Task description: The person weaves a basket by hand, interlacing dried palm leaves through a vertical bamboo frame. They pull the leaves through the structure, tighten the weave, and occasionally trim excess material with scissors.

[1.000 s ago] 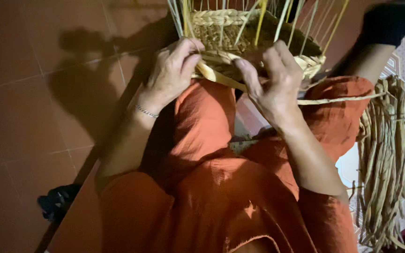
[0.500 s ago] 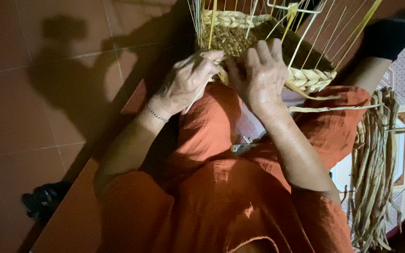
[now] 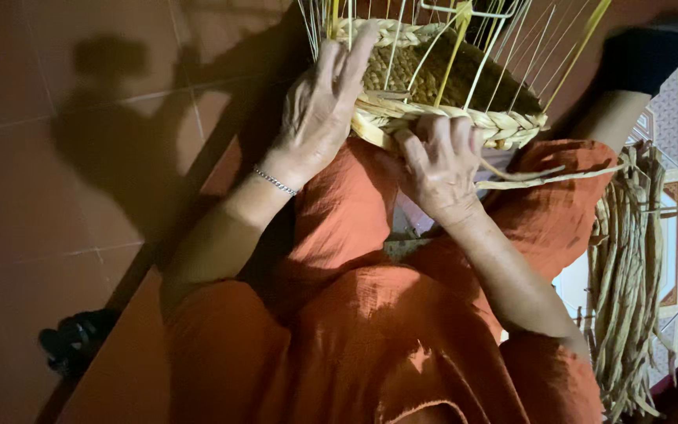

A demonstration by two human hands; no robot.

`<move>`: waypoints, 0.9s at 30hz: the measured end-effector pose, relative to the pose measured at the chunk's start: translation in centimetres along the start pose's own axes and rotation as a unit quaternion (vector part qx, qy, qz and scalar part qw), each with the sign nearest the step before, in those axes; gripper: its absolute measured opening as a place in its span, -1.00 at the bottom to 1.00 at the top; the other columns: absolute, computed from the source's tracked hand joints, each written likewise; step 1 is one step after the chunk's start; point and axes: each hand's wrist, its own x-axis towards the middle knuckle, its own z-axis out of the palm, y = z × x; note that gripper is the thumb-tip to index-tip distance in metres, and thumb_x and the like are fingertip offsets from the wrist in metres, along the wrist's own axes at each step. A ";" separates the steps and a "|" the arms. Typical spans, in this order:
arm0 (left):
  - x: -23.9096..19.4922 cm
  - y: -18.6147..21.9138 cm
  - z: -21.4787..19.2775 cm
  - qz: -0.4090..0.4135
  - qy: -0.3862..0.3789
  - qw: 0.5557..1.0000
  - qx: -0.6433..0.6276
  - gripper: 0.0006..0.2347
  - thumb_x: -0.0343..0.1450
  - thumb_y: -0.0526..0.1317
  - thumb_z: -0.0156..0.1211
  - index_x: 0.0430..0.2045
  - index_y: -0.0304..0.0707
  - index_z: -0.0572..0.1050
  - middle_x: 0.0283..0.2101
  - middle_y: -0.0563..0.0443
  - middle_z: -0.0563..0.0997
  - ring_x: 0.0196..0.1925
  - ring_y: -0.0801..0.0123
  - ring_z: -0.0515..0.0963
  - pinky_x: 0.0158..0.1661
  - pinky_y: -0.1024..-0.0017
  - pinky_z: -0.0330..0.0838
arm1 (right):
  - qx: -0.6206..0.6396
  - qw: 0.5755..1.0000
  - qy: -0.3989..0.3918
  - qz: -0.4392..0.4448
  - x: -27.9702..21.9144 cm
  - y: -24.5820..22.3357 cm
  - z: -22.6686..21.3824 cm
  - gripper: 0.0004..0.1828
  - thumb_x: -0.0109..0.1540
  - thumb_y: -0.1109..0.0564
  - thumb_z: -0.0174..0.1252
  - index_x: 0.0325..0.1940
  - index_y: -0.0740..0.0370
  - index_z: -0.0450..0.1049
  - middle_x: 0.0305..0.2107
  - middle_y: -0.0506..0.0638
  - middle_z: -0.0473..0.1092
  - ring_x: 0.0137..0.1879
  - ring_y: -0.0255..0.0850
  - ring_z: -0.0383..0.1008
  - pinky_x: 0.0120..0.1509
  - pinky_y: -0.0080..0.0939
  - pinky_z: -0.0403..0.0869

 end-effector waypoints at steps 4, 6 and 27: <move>1.2 -1.9 2.9 -0.011 -0.158 0.987 -0.029 -0.61 0.44 -0.66 -0.01 0.17 -0.52 0.42 -0.04 -0.21 0.46 -0.29 0.28 0.54 -0.41 0.41 0.53 | 0.137 0.988 -0.060 0.032 -0.3 1.1 -0.2 -0.83 0.26 0.17 0.31 -0.13 0.18 0.46 -0.26 0.04 0.40 -0.20 -0.10 0.39 -0.18 -0.11 0.43; 2.1 -2.6 3.5 -0.012 -0.164 0.982 -0.097 -0.65 0.45 -0.60 0.00 0.14 -0.59 0.46 -0.18 -0.12 0.45 -0.31 0.33 0.48 -0.42 0.40 0.51 | 0.219 0.964 -0.124 0.086 0.6 2.5 -1.3 -0.88 0.29 0.29 0.18 -0.11 0.17 0.48 -0.42 -0.03 0.41 -0.34 -0.22 0.43 -0.24 -0.24 0.51; 3.4 2.3 -0.1 -0.193 -0.249 0.941 -0.126 -0.82 0.60 -0.31 -0.05 0.07 -0.18 0.40 -0.34 -0.01 0.58 -0.42 0.21 0.60 -0.43 0.28 0.55 | 0.275 0.898 -0.311 0.146 8.1 9.4 -6.1 -0.75 0.41 -0.13 0.21 0.04 0.01 0.57 -0.44 0.00 0.53 -0.45 -0.19 0.47 -0.36 -0.16 0.45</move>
